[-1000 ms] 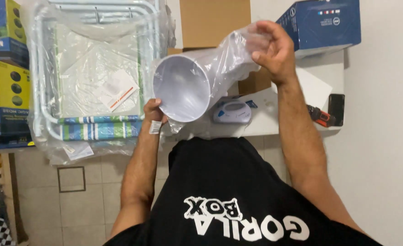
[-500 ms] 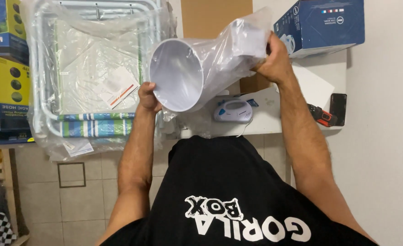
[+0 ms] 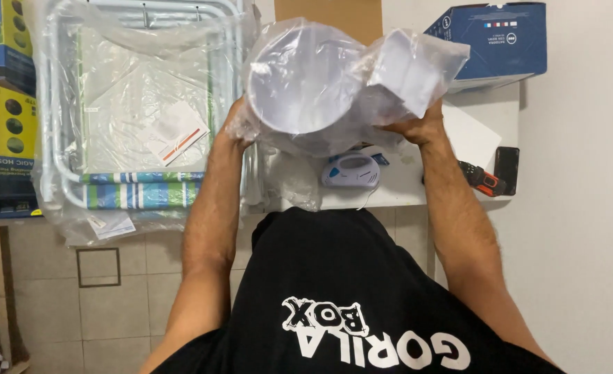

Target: The person unboxes a hand mixer, removes the beaters from their packaging, and inserts them into the motor unit.

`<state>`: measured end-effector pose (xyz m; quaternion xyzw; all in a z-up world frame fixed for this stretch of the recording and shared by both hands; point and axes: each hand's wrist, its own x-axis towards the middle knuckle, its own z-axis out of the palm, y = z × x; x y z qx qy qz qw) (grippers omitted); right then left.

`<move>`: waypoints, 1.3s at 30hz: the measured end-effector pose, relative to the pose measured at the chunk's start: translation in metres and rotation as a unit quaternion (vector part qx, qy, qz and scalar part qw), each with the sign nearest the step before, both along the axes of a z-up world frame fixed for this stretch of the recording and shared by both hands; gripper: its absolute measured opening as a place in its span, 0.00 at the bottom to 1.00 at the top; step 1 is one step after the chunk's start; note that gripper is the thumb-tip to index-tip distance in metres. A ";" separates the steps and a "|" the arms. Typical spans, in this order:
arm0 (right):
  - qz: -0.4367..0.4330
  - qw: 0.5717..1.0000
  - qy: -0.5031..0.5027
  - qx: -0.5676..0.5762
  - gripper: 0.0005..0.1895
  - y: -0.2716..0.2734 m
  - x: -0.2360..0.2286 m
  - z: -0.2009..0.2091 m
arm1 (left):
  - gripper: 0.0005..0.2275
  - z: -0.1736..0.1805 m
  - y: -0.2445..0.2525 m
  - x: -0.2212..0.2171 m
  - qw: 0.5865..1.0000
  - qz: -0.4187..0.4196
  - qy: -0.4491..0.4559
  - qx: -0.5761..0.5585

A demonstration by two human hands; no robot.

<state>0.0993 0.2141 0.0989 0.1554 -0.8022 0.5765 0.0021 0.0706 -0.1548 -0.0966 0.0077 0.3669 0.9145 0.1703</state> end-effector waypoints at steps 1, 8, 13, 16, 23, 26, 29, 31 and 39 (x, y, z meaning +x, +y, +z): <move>-0.008 1.000 -0.009 0.001 0.42 -0.001 0.002 -0.004 | 0.19 -0.005 0.003 0.001 0.998 0.021 0.015 -0.054; -0.038 0.999 -0.034 -0.001 0.40 0.015 0.010 -0.023 | 0.13 -0.028 0.026 -0.005 0.954 0.106 0.082 -0.269; -0.079 0.995 -0.058 -0.002 0.38 0.040 0.019 -0.035 | 0.09 0.061 0.034 0.008 0.863 0.257 0.075 -0.429; -0.091 0.993 -0.075 -0.002 0.37 0.057 0.023 -0.042 | 0.12 0.080 0.019 -0.005 0.867 0.353 0.042 -0.349; -0.120 0.988 -0.101 -0.004 0.35 0.074 0.042 -0.062 | 0.11 0.084 -0.023 -0.020 0.864 0.396 0.073 -0.302; -0.141 0.983 -0.114 -0.007 0.34 0.083 0.047 -0.070 | 0.09 0.111 -0.032 -0.013 0.897 0.381 -0.007 -0.223; -0.168 0.978 -0.121 -0.011 0.33 0.098 0.047 -0.077 | 0.20 0.188 -0.026 0.009 0.901 0.308 0.085 -0.293; -0.188 0.972 -0.140 -0.011 0.32 0.106 0.055 -0.083 | 0.32 0.239 -0.016 0.034 0.765 0.095 0.255 -0.584; -0.243 0.956 -0.164 -0.013 0.30 0.109 0.061 -0.104 | 0.05 0.190 0.005 0.006 0.592 0.164 0.481 -0.625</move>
